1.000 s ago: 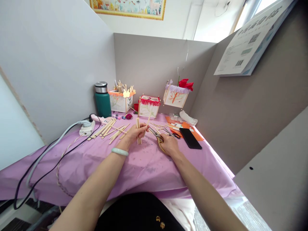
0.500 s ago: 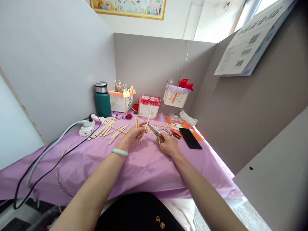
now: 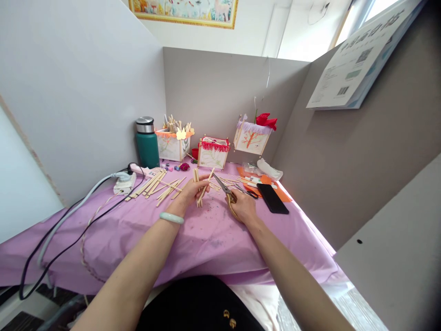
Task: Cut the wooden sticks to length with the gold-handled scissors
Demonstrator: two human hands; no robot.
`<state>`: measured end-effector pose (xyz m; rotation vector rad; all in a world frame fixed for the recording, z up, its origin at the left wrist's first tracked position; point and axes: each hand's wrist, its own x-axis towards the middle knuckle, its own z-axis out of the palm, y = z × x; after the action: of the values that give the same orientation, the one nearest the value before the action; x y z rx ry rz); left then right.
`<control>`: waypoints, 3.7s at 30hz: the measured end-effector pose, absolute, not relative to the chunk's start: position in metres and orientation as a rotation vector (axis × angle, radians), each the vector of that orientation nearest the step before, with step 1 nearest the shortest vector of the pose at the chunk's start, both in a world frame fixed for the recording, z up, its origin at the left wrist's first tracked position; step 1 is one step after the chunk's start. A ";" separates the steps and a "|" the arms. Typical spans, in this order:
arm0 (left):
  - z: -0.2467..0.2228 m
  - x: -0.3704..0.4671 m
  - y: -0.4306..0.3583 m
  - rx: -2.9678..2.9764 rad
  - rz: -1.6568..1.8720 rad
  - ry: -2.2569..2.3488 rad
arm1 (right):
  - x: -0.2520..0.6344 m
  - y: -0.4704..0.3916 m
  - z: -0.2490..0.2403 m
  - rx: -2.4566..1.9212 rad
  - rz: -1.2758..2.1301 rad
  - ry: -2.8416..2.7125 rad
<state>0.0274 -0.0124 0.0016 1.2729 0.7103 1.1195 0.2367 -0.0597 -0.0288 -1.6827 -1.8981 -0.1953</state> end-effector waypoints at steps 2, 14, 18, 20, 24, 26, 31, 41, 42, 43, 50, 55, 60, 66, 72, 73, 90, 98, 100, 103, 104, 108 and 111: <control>0.002 0.027 -0.012 1.268 1.114 0.714 | 0.237 -0.060 -0.029 -1.682 -0.197 -1.907; 0.005 0.028 -0.017 1.233 1.121 0.724 | 0.236 -0.061 -0.028 -1.730 -0.218 -1.887; 0.010 0.027 -0.022 1.249 1.092 0.703 | 0.236 -0.060 -0.028 -1.709 -0.212 -1.905; 0.012 0.027 -0.024 1.253 1.097 0.700 | 0.236 -0.060 -0.028 -1.715 -0.207 -1.915; 0.011 0.028 -0.023 1.234 1.109 0.694 | 0.236 -0.060 -0.028 -1.743 -0.201 -1.916; 0.010 0.028 -0.022 1.228 1.110 0.692 | 0.236 -0.061 -0.027 -1.764 -0.201 -1.919; 0.010 0.027 -0.022 1.237 1.097 0.677 | 0.235 -0.062 -0.026 -1.800 -0.208 -1.925; 0.010 0.028 -0.023 1.224 1.106 0.691 | 0.235 -0.063 -0.025 -1.795 -0.203 -1.933; 0.009 0.028 -0.022 1.227 1.102 0.688 | 0.235 -0.063 -0.025 -1.796 -0.199 -1.937; 0.009 0.028 -0.021 1.232 1.099 0.687 | 0.235 -0.063 -0.024 -1.797 -0.197 -1.941; 0.007 0.028 -0.016 1.256 1.085 0.680 | 0.234 -0.063 -0.026 -1.779 -0.250 -1.975; 0.006 0.028 -0.016 1.254 1.086 0.683 | 0.234 -0.063 -0.026 -1.792 -0.251 -1.971; 0.004 0.027 -0.015 1.284 1.091 0.684 | 0.234 -0.063 -0.026 -1.794 -0.240 -1.984; 0.003 0.031 -0.019 1.354 1.104 0.762 | 0.234 -0.064 -0.026 -1.785 -0.236 -1.997; 0.000 0.036 -0.022 1.465 0.993 0.788 | 0.233 -0.064 -0.025 -1.823 -0.244 -2.013; 0.000 0.036 -0.021 1.467 0.995 0.769 | 0.232 -0.064 -0.025 -1.827 -0.242 -2.014; 0.004 0.026 -0.017 1.234 1.076 0.699 | 0.235 -0.064 -0.024 -1.779 -0.218 -1.939; 0.008 0.028 -0.018 1.215 1.087 0.750 | 0.235 -0.063 -0.025 -1.776 -0.194 -1.932; 0.007 0.028 -0.016 1.224 1.087 0.744 | 0.235 -0.063 -0.025 -1.779 -0.194 -1.933; 0.003 0.028 -0.014 1.247 1.108 0.731 | 0.235 -0.063 -0.025 -1.782 -0.196 -1.936; 0.002 0.028 -0.013 1.254 1.118 0.729 | 0.235 -0.063 -0.025 -1.781 -0.194 -1.937; -0.001 0.027 -0.013 1.267 1.139 0.741 | 0.235 -0.063 -0.025 -1.779 -0.179 -1.933; 0.001 0.028 -0.014 1.254 1.164 0.773 | 0.236 -0.062 -0.026 -1.747 -0.175 -1.925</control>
<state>0.0278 -0.0144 0.0005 1.2537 0.7729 1.1640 0.2357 -0.0623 -0.0263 -1.7473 -1.9246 -0.1751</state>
